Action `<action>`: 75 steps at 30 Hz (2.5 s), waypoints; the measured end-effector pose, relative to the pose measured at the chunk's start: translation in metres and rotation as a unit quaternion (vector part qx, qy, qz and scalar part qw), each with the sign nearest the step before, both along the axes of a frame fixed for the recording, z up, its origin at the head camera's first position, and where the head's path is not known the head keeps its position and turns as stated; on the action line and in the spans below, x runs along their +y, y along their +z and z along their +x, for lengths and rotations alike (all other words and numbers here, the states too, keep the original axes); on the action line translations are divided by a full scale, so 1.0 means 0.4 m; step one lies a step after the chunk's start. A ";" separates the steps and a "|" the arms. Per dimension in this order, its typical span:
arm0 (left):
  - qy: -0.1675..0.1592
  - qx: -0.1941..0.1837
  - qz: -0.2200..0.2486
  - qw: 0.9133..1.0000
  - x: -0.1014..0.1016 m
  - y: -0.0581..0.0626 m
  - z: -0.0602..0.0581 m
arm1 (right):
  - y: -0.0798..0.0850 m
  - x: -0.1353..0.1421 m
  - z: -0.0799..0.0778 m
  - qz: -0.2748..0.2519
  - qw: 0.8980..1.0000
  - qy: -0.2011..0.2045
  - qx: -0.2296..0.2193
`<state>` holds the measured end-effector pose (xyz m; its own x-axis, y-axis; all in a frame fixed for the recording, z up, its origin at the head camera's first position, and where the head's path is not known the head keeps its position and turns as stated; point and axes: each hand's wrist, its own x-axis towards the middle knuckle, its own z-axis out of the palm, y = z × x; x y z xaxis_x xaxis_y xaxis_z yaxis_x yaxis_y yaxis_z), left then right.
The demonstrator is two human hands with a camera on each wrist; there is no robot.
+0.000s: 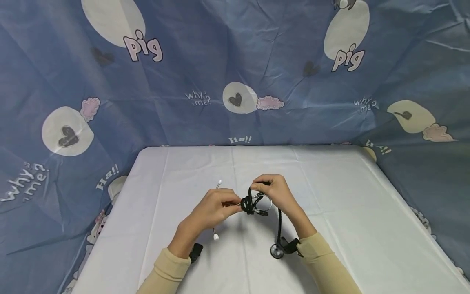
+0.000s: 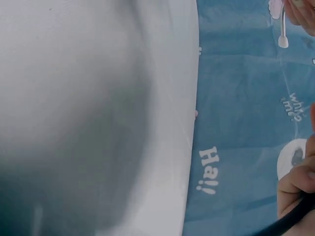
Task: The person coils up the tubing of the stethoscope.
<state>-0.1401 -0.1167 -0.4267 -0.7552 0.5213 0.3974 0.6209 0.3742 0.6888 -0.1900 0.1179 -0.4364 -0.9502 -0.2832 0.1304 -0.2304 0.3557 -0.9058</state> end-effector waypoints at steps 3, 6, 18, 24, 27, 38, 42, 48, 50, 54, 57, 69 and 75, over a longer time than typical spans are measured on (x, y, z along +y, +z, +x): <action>0.008 0.004 0.007 1.000 0.002 -0.002 0.001 | -0.003 -0.002 0.000 -0.003 1.000 -0.003 -0.020; 0.021 0.018 0.020 0.999 0.004 -0.008 0.001 | -0.011 -0.004 0.003 -0.017 0.999 -0.009 -0.037; 0.045 0.044 0.083 0.995 0.012 -0.022 -0.005 | -0.037 -0.005 0.025 -0.074 0.996 -0.007 -0.046; 0.085 0.036 0.086 0.992 0.017 -0.026 -0.004 | -0.046 -0.009 0.037 -0.081 0.994 -0.014 -0.078; 0.106 0.033 0.085 0.990 0.018 -0.023 -0.003 | -0.044 -0.010 0.044 -0.089 0.993 -0.004 -0.080; 0.151 0.007 0.083 0.985 0.016 -0.022 -0.001 | -0.037 -0.013 0.070 -0.089 0.993 0.037 -0.070; 0.156 0.007 0.087 0.984 0.016 -0.023 -0.001 | -0.038 -0.011 0.078 -0.079 0.994 0.050 -0.051; 0.167 0.002 0.083 0.982 0.017 -0.029 0.000 | -0.042 -0.008 0.092 -0.067 0.994 0.060 -0.054; 0.171 0.001 0.077 0.982 0.017 -0.031 0.000 | -0.043 -0.007 0.098 -0.064 0.994 0.062 -0.057; 0.197 0.013 0.067 0.978 0.012 -0.033 -0.003 | -0.039 -0.004 0.111 -0.050 0.994 0.073 -0.057; 0.218 0.020 0.066 0.973 0.007 -0.032 -0.005 | -0.031 -0.004 0.120 -0.033 0.995 0.080 -0.052; 0.246 0.035 0.028 0.968 -0.007 -0.036 -0.009 | -0.027 0.001 0.138 0.004 0.996 0.085 -0.033; 0.249 0.048 0.012 0.967 -0.010 -0.031 -0.008 | -0.028 0.008 0.142 0.007 0.995 0.087 -0.042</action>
<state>-0.1432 -0.1207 -0.4392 -0.8691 0.0929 0.4858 0.4295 0.6286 0.6484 -0.1331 0.1212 -0.4476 -0.8939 -0.4458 0.0468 -0.2127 0.3300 -0.9197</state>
